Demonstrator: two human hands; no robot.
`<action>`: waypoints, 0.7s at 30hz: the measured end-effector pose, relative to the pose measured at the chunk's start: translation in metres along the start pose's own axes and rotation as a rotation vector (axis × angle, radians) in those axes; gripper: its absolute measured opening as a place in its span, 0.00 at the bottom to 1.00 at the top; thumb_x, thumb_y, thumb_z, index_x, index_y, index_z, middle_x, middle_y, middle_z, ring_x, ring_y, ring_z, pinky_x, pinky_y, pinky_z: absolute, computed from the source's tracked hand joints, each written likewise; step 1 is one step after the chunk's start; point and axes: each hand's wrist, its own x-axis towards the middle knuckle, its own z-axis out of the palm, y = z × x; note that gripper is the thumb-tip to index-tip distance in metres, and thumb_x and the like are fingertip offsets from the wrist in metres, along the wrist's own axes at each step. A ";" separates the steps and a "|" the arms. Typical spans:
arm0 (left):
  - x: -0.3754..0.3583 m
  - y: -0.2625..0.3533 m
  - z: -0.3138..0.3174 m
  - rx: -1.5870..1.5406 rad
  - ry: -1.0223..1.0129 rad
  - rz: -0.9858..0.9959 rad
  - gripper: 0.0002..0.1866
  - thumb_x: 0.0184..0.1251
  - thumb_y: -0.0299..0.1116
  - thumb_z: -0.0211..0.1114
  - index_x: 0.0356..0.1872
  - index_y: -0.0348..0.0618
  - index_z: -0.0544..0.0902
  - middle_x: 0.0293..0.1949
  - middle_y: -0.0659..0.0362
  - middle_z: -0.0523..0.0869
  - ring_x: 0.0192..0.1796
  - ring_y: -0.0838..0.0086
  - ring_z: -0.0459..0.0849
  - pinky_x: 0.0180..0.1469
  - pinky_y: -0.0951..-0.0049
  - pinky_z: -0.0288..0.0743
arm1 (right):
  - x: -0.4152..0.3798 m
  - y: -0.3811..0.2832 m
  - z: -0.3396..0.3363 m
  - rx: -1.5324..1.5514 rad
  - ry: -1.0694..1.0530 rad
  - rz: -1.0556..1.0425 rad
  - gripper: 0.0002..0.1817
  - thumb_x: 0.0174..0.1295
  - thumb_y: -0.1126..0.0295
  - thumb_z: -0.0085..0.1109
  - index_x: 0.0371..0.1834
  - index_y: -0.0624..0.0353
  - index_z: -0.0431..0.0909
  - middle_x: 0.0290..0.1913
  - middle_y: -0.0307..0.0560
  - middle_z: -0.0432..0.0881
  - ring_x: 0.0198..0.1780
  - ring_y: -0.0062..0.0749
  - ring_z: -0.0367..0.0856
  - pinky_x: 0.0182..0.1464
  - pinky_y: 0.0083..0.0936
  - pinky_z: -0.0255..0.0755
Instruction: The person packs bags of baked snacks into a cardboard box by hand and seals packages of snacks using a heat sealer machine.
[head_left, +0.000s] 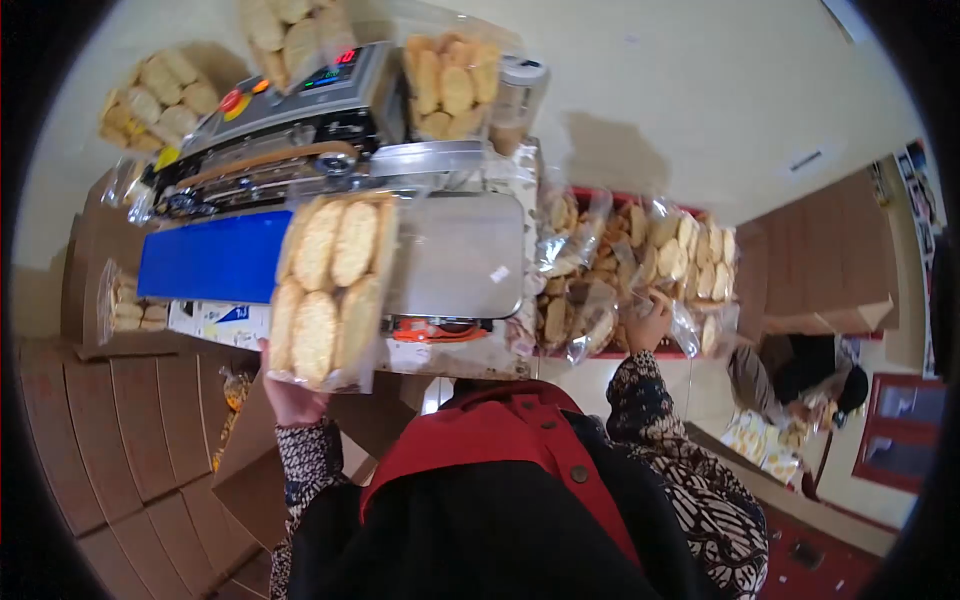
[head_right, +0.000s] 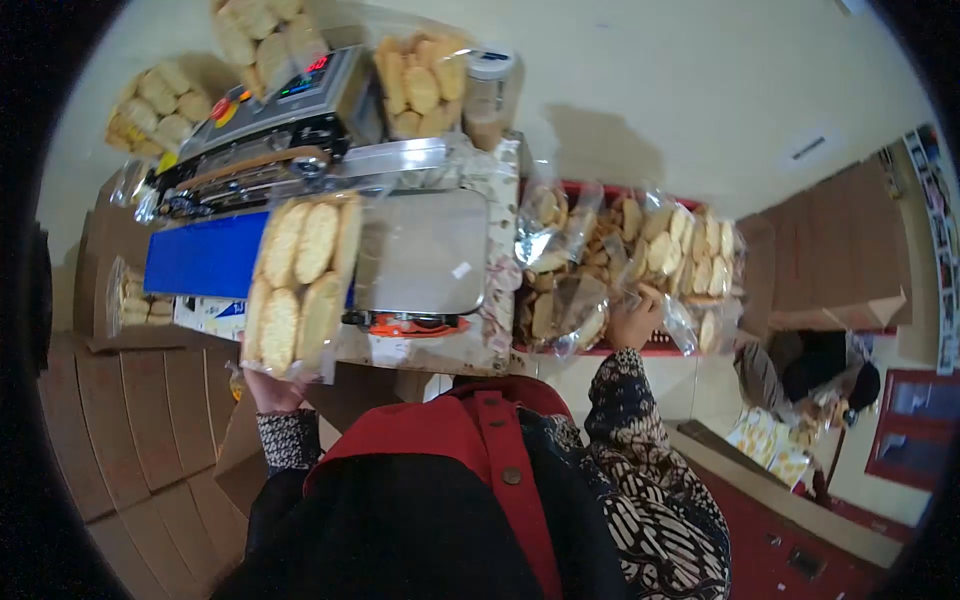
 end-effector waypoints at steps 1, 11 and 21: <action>-0.002 0.004 -0.004 0.022 -0.049 -0.003 0.31 0.64 0.56 0.40 0.60 0.43 0.62 0.56 0.52 0.70 0.54 0.60 0.73 0.49 0.57 0.74 | -0.002 0.013 0.006 -0.042 -0.079 0.096 0.31 0.41 0.65 0.63 0.53 0.53 0.65 0.52 0.57 0.64 0.56 0.54 0.59 0.56 0.42 0.57; -0.008 -0.018 -0.028 0.007 0.170 0.211 0.24 0.64 0.49 0.44 0.54 0.44 0.67 0.51 0.55 0.75 0.47 0.63 0.77 0.41 0.66 0.77 | 0.010 0.012 -0.004 -0.296 -0.124 -0.312 0.20 0.46 0.57 0.59 0.42 0.52 0.70 0.47 0.49 0.68 0.51 0.44 0.64 0.55 0.40 0.54; -0.021 -0.086 0.010 0.123 0.395 0.604 0.05 0.64 0.32 0.50 0.38 0.47 0.69 0.27 0.67 0.72 0.27 0.83 0.68 0.26 0.83 0.61 | 0.091 -0.028 -0.058 -0.110 0.344 -0.646 0.09 0.46 0.75 0.52 0.33 0.51 0.74 0.32 0.41 0.74 0.30 0.38 0.73 0.34 0.32 0.69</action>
